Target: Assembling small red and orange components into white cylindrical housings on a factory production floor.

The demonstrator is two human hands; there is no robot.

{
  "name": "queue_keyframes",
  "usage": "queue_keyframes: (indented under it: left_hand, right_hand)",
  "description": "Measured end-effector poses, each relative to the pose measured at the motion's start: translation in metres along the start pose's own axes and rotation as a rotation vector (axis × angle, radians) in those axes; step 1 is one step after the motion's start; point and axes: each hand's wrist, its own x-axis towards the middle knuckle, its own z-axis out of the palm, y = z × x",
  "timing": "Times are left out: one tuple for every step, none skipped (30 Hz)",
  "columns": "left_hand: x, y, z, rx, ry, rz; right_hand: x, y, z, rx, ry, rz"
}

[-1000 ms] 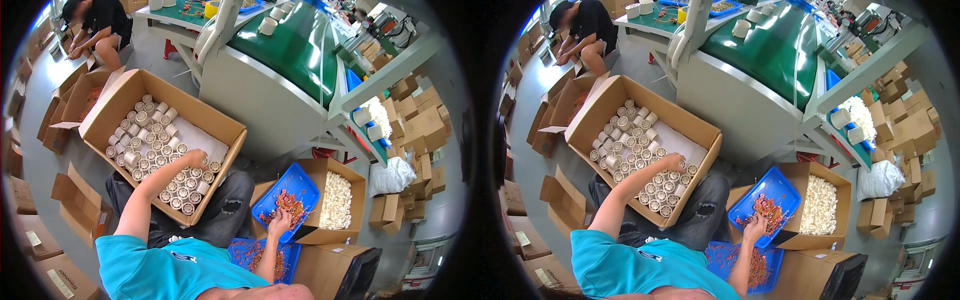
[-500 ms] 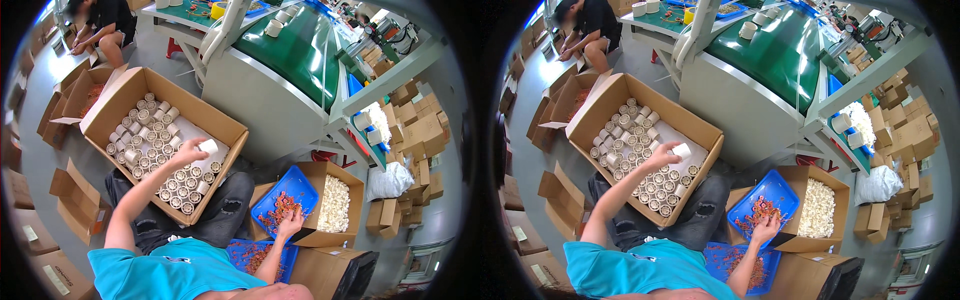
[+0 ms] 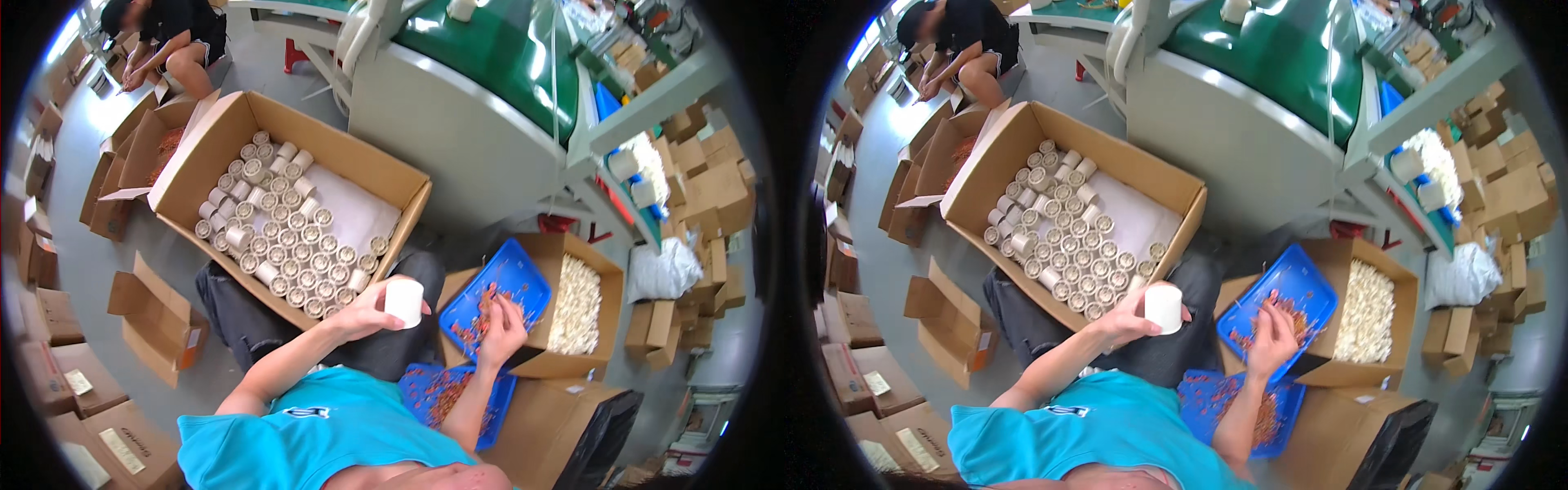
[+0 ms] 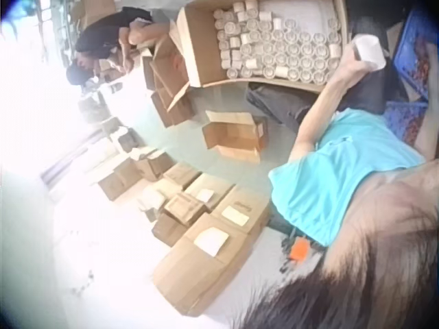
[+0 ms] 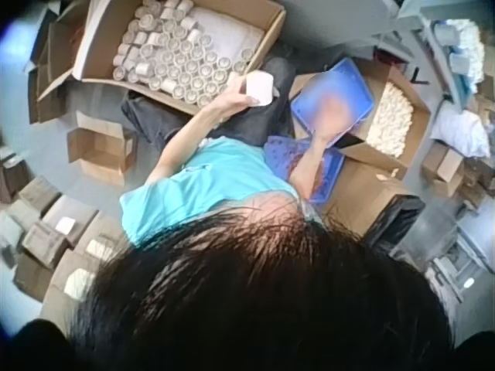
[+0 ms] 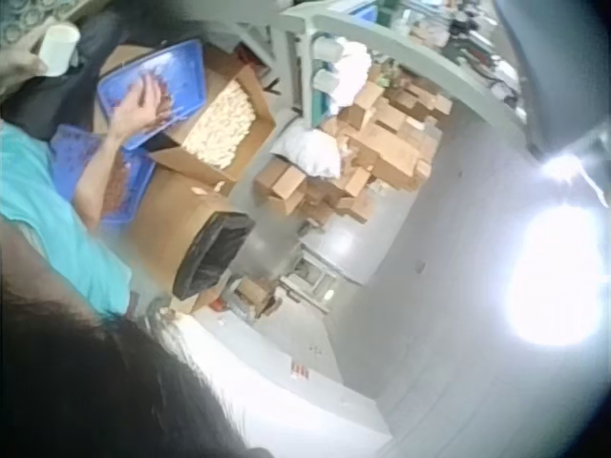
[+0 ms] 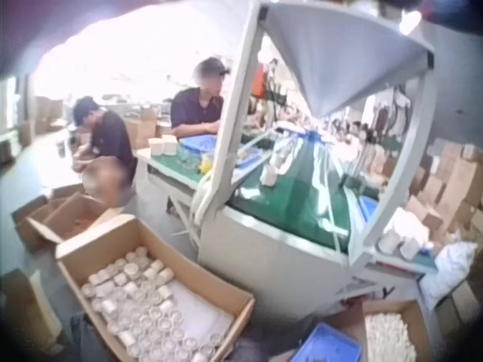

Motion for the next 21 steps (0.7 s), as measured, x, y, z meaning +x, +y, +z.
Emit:
queue_keyframes:
  left_hand:
    - [-0.001, 0.005, 0.004, 0.104, -0.007, 0.049]
    - [-0.003, 0.007, 0.004, 0.315, 0.079, 0.164]
    - [-0.006, 0.011, 0.008, 0.398, 0.167, 0.252]
    - [-0.011, 0.016, 0.010, 0.519, 0.237, 0.267]
    - [-0.016, 0.023, 0.012, 0.643, 0.303, 0.282]
    - [-0.015, 0.030, 0.011, 0.660, 0.302, 0.263]
    - [-0.014, 0.038, 0.010, 0.888, 0.215, 0.397]
    - [-0.015, 0.045, 0.010, 1.111, 0.115, 0.531]
    - [-0.018, 0.052, 0.013, 1.109, 0.060, 0.426]
    - [-0.022, 0.048, 0.008, 1.015, 0.033, 0.278]
    - [-0.026, 0.045, 0.003, 0.917, 0.010, 0.132]
    - [-0.029, 0.046, 0.004, 0.925, 0.007, 0.127]
    - [-0.031, 0.049, 0.005, 0.731, 0.057, -0.102]
    - [-0.034, 0.051, 0.006, 0.529, 0.106, -0.325]
    - [-0.036, 0.051, 0.006, 0.530, 0.107, -0.330]
    - [-0.039, 0.052, 0.006, 0.578, 0.084, -0.307]
    - [-0.040, 0.052, 0.006, 0.626, 0.061, -0.282]
    - [-0.040, 0.053, 0.008, 0.624, 0.062, -0.285]
    - [-0.039, 0.054, 0.012, 0.774, 0.062, -0.264]
    - [-0.037, 0.053, 0.015, 0.924, 0.062, -0.241]
    - [-0.034, 0.048, 0.015, 0.925, 0.068, -0.243]
  right_hand:
    - [-0.009, -0.024, 0.018, 0.177, -0.091, 0.093]
    - [-0.015, -0.042, 0.032, 0.281, -0.188, 0.123]
    - [-0.021, -0.052, 0.042, 0.392, -0.282, 0.154]
    - [-0.023, -0.053, 0.051, 0.451, -0.372, 0.143]
    - [-0.025, -0.056, 0.055, 0.467, -0.359, 0.169]
    - [-0.024, -0.059, 0.059, 0.564, -0.456, 0.262]
    - [-0.024, -0.062, 0.062, 0.664, -0.552, 0.352]
    - [-0.025, -0.063, 0.063, 0.728, -0.601, 0.408]
    - [-0.024, -0.064, 0.063, 0.743, -0.592, 0.413]
    - [-0.023, -0.066, 0.063, 0.759, -0.636, 0.480]
    - [-0.023, -0.066, 0.064, 0.773, -0.681, 0.546]
    - [-0.025, -0.063, 0.064, 0.783, -0.669, 0.570]
    - [-0.027, -0.063, 0.065, 0.791, -0.664, 0.570]
    - [-0.029, -0.063, 0.068, 0.665, -0.594, 0.437]
    - [-0.031, -0.063, 0.069, 0.536, -0.525, 0.311]
    - [-0.032, -0.059, 0.070, 0.537, -0.522, 0.316]
    - [-0.033, -0.054, 0.072, 0.331, -0.462, 0.144]
    - [-0.034, -0.051, 0.073, 0.124, -0.401, -0.027]
    - [-0.035, -0.051, 0.073, 0.124, -0.402, -0.024]
    - [-0.035, -0.053, 0.073, 0.124, -0.362, 0.010]
    - [-0.036, -0.056, 0.073, 0.128, -0.324, 0.043]
